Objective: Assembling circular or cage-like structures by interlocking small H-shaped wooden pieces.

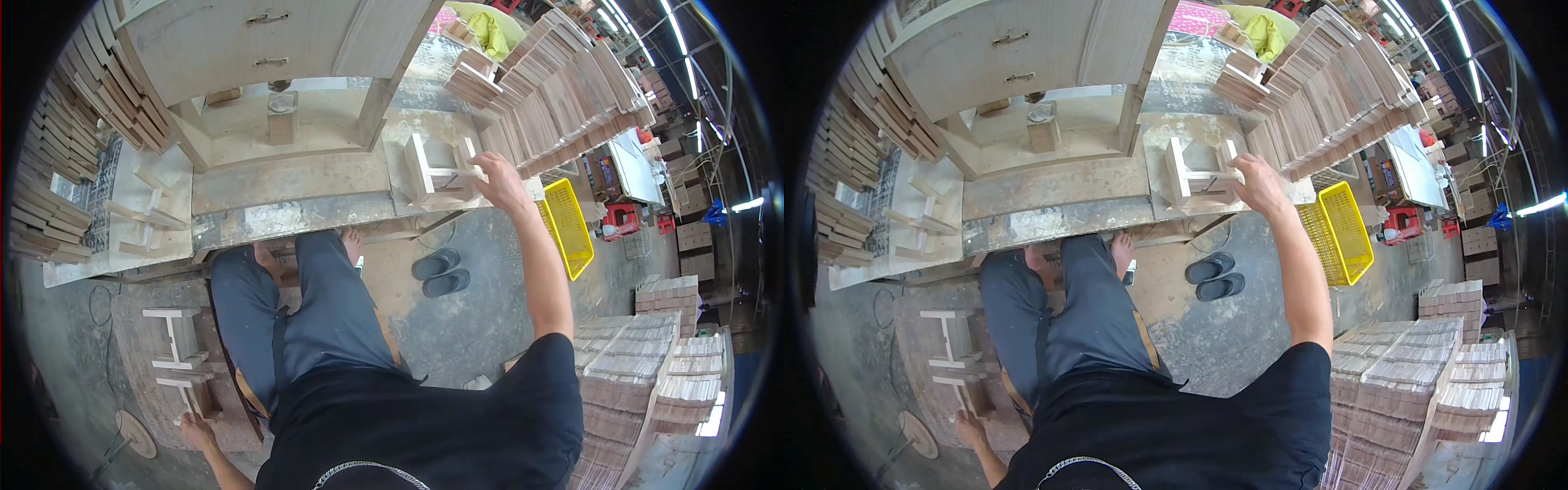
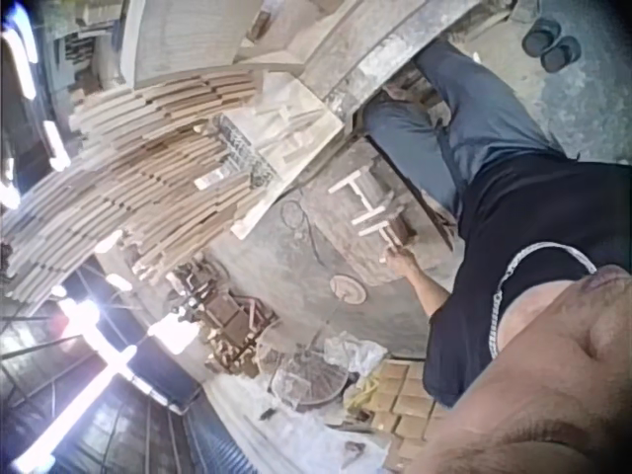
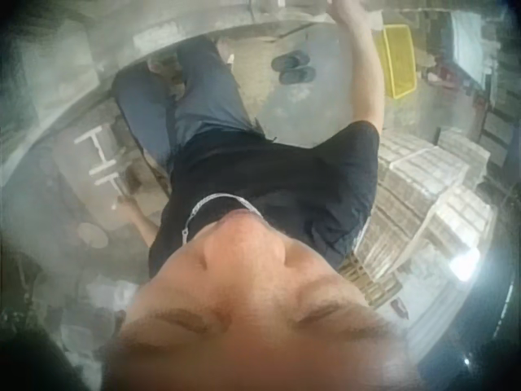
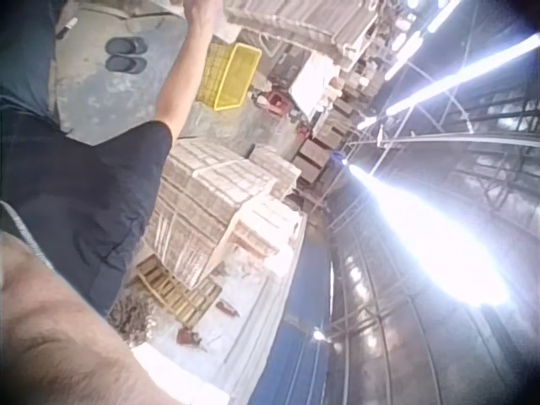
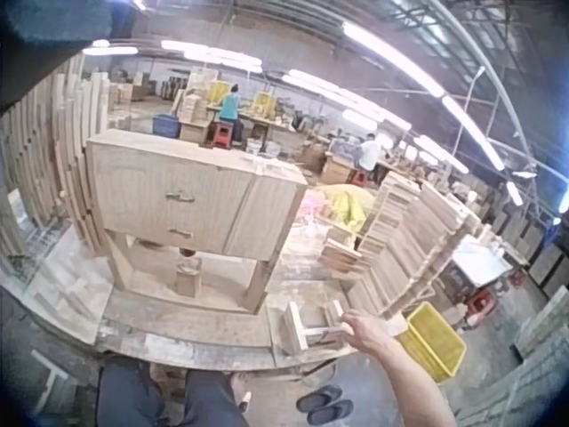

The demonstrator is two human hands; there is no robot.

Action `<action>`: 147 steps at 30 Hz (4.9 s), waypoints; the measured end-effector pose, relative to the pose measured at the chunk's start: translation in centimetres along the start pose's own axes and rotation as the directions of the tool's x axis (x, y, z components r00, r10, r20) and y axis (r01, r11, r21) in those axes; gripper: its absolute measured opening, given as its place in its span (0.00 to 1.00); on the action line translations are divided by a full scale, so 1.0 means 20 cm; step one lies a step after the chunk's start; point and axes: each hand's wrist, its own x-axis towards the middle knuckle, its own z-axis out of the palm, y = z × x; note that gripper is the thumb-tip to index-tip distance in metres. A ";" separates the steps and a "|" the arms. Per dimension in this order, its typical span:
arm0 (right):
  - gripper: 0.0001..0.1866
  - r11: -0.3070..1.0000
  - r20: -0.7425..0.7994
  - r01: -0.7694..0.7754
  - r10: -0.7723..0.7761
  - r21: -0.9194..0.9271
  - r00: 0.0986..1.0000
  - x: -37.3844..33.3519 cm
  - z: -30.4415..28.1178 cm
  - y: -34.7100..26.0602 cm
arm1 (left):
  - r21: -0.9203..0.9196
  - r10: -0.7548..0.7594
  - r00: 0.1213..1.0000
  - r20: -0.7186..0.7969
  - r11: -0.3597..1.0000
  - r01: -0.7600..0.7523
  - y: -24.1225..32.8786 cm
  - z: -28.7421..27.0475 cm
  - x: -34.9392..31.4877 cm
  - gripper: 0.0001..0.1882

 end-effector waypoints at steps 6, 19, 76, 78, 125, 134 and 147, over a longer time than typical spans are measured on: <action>0.14 0.997 0.220 0.022 -0.006 -0.071 0.976 0.12 0.08 0.10 | -0.520 -0.348 0.937 0.036 0.794 0.315 -0.26 -0.21 0.00 0.18; 0.10 0.959 -0.389 0.014 0.101 0.283 0.916 -0.35 -0.21 -0.26 | -0.681 -0.046 0.739 -0.672 0.431 -0.592 0.99 -1.33 0.17 0.15; 0.12 -0.333 0.171 -0.188 -0.082 0.924 0.982 -0.18 0.48 -1.35 | -0.976 0.941 0.260 0.216 0.199 0.092 2.44 -0.99 0.31 0.12; 0.12 -0.366 0.191 -0.218 -0.109 0.905 0.976 -0.16 0.50 -1.33 | -0.943 0.933 0.167 0.320 0.296 0.154 2.48 -1.01 0.36 0.12; 0.22 0.518 -0.114 -0.497 0.763 0.696 0.636 -1.26 0.49 -0.75 | -0.546 0.765 0.506 -0.399 0.245 -0.801 3.16 -0.78 1.06 0.17; 0.24 0.463 -0.038 -0.539 0.782 0.704 0.622 -1.24 0.67 -0.69 | -0.644 0.752 0.577 -0.318 0.275 -0.714 3.09 -0.83 0.98 0.16; 0.21 0.608 -0.144 -0.391 0.646 0.691 0.749 -1.04 0.51 -0.74 | -0.735 0.698 0.618 -0.361 0.195 -0.650 3.10 -0.79 0.98 0.20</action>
